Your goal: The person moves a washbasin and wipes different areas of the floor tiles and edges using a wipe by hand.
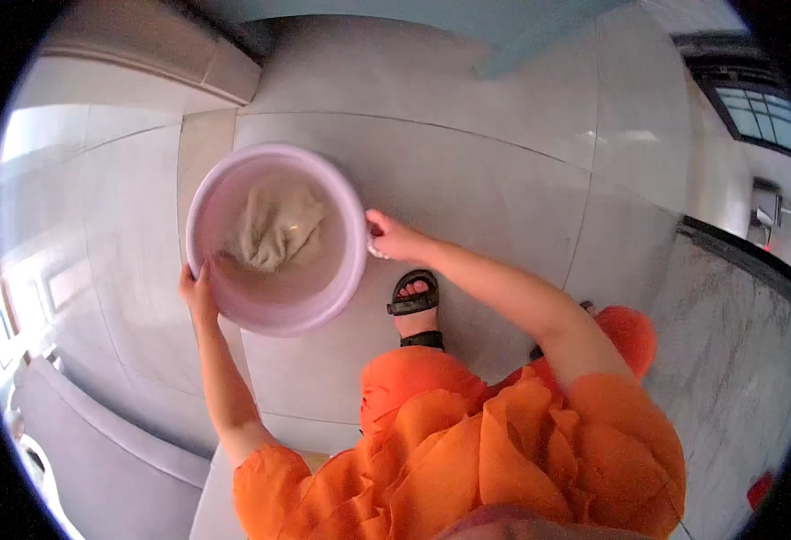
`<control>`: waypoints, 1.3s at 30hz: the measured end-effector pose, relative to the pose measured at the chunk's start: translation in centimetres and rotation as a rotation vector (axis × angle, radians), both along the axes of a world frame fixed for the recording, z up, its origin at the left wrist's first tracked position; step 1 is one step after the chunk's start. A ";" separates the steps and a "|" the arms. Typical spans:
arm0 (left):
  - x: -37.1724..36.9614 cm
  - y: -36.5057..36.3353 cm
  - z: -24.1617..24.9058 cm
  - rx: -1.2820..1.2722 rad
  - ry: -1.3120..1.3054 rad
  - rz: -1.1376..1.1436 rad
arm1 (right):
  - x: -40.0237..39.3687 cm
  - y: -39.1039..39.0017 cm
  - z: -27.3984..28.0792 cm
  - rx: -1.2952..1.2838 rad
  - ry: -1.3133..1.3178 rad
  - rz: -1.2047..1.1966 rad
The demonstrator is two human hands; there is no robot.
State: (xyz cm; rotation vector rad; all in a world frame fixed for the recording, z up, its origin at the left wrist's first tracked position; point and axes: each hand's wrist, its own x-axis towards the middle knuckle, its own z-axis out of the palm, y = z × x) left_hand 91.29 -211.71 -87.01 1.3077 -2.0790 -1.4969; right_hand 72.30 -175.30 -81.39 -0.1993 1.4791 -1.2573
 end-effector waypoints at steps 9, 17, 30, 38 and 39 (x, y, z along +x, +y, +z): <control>4.2 -3.7 -2.6 0.071 -0.102 -0.025 | 3.9 -0.8 -9.1 -0.108 0.165 0.012; 2.3 -6.7 -1.1 -0.281 -0.443 -0.052 | -6.7 19.9 -5.1 0.216 0.659 0.102; -14.7 31.6 17.8 -0.287 -0.071 -0.804 | 9.6 65.4 -17.4 1.975 0.814 -0.668; -19.0 49.2 26.8 -0.357 0.010 -1.160 | -6.6 45.1 -13.4 0.956 0.960 -0.629; -20.0 51.6 27.9 -0.402 -0.018 -1.313 | -7.1 45.2 -12.7 0.812 0.852 -0.483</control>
